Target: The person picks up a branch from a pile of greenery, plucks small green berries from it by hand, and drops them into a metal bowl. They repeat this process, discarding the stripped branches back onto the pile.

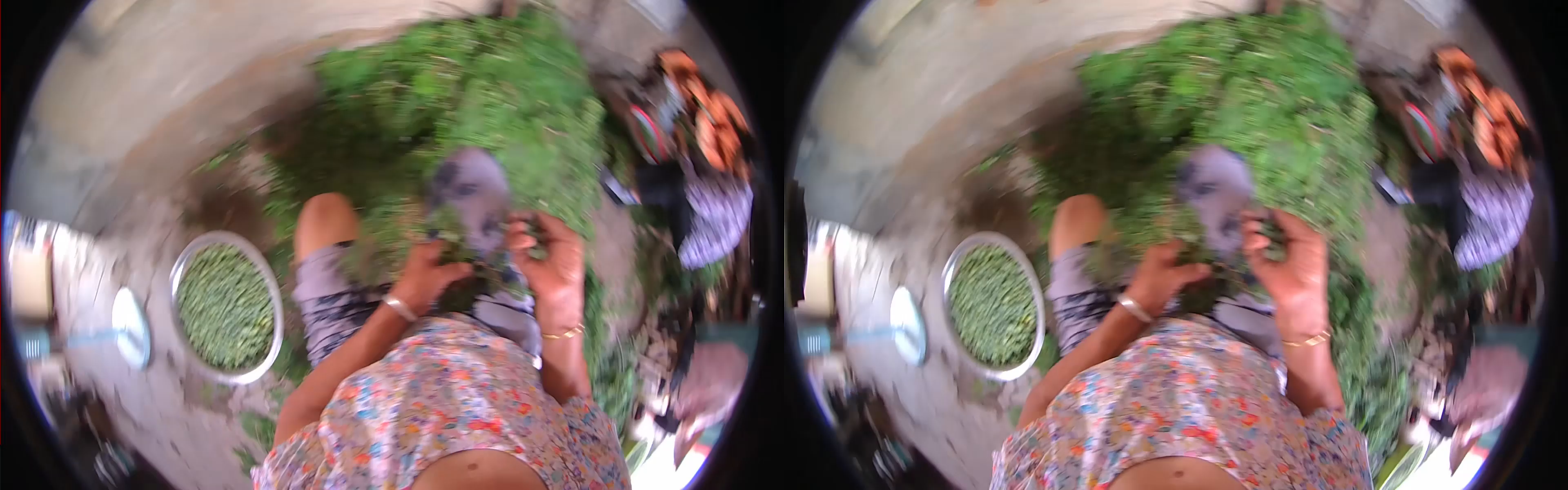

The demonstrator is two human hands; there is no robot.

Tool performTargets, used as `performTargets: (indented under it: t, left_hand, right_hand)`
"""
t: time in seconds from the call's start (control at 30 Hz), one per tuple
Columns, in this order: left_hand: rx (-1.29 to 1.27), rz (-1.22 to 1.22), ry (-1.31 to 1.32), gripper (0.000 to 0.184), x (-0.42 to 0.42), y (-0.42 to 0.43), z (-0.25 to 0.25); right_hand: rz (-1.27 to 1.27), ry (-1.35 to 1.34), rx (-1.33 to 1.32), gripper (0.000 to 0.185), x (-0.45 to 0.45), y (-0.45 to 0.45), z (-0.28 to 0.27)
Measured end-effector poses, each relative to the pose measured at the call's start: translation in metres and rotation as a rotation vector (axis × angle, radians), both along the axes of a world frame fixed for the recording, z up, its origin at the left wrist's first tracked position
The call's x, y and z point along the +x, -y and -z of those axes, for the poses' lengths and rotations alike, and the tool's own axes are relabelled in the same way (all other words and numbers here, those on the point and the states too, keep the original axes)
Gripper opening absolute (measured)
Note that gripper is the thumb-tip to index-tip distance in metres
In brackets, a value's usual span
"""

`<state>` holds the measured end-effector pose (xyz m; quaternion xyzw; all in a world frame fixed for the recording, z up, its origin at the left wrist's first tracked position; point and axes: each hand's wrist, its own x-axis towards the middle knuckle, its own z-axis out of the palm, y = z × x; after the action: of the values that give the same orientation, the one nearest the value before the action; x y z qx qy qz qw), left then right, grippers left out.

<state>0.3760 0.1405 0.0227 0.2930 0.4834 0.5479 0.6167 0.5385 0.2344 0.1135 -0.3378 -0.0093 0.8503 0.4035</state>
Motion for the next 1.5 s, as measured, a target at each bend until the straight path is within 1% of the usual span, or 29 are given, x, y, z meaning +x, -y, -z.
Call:
performTargets:
  t: [0.03, 0.1, 0.13, 0.17, 0.23, 0.27, 0.3, 0.33, 0.37, 0.43, 0.53, 0.57, 0.63, 0.67, 0.73, 0.77, 0.8, 0.83, 0.9, 0.93, 1.0, 1.03, 1.1, 1.17, 1.23, 1.27, 1.37, 1.43, 1.5]
  left_hand:
    - [0.005, -0.01, -0.034, 0.015, -0.001, 0.001, 0.002]
    - [-0.031, 0.018, -0.15, 0.016, -0.005, 0.002, 0.004]
    - [-0.01, -0.014, -0.145, 0.017, 0.001, -0.003, 0.024]
    - [0.002, -0.063, 0.046, 0.022, 0.006, -0.004, 0.025]
    - [-0.023, -0.112, 0.105, 0.028, 0.006, -0.004, 0.025]
    - [-0.016, -0.117, 0.117, 0.028, 0.004, -0.003, 0.024]
    - [0.136, -0.2, 0.058, 0.026, 0.003, -0.004, 0.022]
    - [0.288, -0.267, 0.015, 0.025, 0.008, -0.007, 0.019]
    - [0.292, -0.219, 0.061, 0.025, 0.014, -0.009, 0.018]
    - [0.308, -0.179, 0.001, 0.023, 0.016, -0.005, 0.019]
    - [0.361, -0.146, -0.131, 0.02, -0.003, -0.003, 0.021]
    - [0.368, -0.113, -0.107, 0.02, -0.006, -0.001, 0.018]
    - [-0.047, -0.038, 0.136, 0.017, -0.013, 0.002, 0.001]
    - [-0.038, -0.004, 0.137, 0.017, -0.016, 0.003, -0.005]
    - [-0.049, -0.058, 0.032, 0.018, -0.016, 0.005, -0.016]
    - [-0.039, -0.02, 0.031, 0.018, -0.015, 0.004, -0.02]
    - [-0.049, -0.037, 0.008, 0.016, -0.013, 0.003, -0.022]
    - [-0.059, -0.055, -0.018, 0.015, -0.012, 0.003, -0.025]
    - [-0.045, -0.002, -0.112, 0.012, -0.014, 0.002, -0.029]
    - [-0.032, -0.002, -0.141, 0.011, -0.014, 0.0, -0.031]
    - [-0.008, 0.004, -0.194, 0.01, -0.012, 0.0, -0.04]
    - [-0.004, 0.027, -0.204, 0.01, -0.011, -0.001, -0.047]
    - [0.008, 0.067, -0.37, 0.01, -0.011, -0.002, -0.057]
    - [0.041, 0.104, -0.415, 0.011, -0.018, 0.0, -0.051]
    - [0.07, 0.123, -0.602, 0.012, -0.025, 0.001, -0.051]
    - [0.029, 0.117, -0.616, 0.013, -0.026, 0.001, -0.055]
    - [-0.034, 0.098, -0.516, 0.014, -0.03, 0.002, -0.041]
    - [-0.028, 0.092, -0.545, 0.016, -0.022, 0.003, -0.033]
    - [-0.02, 0.085, -0.567, 0.018, -0.016, 0.003, -0.023]
  right_hand:
    - [-0.041, 0.034, 0.075, 0.025, 0.0, -0.005, 0.01]
    - [-0.033, 0.071, 0.037, 0.025, -0.022, -0.01, 0.005]
    - [-0.151, -0.054, 0.045, 0.031, -0.035, -0.014, 0.006]
    - [-0.212, -0.067, 0.045, 0.031, -0.061, -0.011, 0.002]
    - [-0.357, -0.053, 0.267, 0.044, -0.115, 0.01, -0.017]
    - [-0.49, -0.062, 0.249, 0.059, -0.151, 0.034, -0.053]
    - [-0.645, -0.228, 0.357, 0.073, -0.173, 0.043, -0.062]
    - [-0.763, -0.133, 0.679, 0.079, -0.194, 0.047, -0.062]
    - [-0.762, -0.122, 0.801, 0.078, -0.216, 0.05, -0.059]
    - [-0.632, 0.207, 1.159, 0.068, -0.228, 0.059, -0.088]
    - [-0.66, 0.381, 1.194, 0.062, -0.191, 0.027, -0.095]
    - [-0.698, 0.432, 1.217, 0.059, -0.177, 0.018, -0.097]
    - [-0.776, 0.517, 1.266, 0.053, -0.151, 0.002, -0.102]
    - [-0.583, 0.57, 1.244, 0.043, -0.131, -0.003, -0.092]
    - [-0.4, 0.709, 1.202, 0.04, -0.085, -0.018, -0.077]
    - [-0.295, 0.746, 1.148, 0.041, -0.062, -0.023, -0.067]
    - [-0.114, 0.736, 1.022, 0.028, -0.046, -0.023, -0.059]
    - [-0.08, 0.751, 1.014, 0.028, -0.028, -0.024, -0.05]
    - [-0.039, 1.029, 0.989, 0.022, 0.006, -0.023, -0.036]
    - [-0.008, 1.036, 0.975, 0.022, 0.015, -0.018, -0.032]
    - [0.007, 1.314, 0.991, 0.018, 0.03, -0.007, -0.025]
    - [0.031, 1.317, 0.976, 0.018, 0.035, -0.002, -0.02]
    - [-0.009, 1.338, 0.963, 0.021, 0.043, 0.006, -0.008]
    - [0.002, 1.271, 1.084, 0.019, 0.05, 0.01, 0.021]
    - [-0.09, 1.257, 1.038, 0.018, 0.051, 0.019, 0.037]
    - [-0.2, 1.255, 0.953, 0.019, 0.051, 0.024, 0.04]
    - [-0.193, 1.278, 1.016, 0.023, 0.05, 0.029, 0.057]
    - [-0.239, 1.264, 0.99, 0.028, 0.049, 0.027, 0.055]
    - [-0.184, 1.361, 0.978, 0.029, 0.048, 0.024, 0.054]
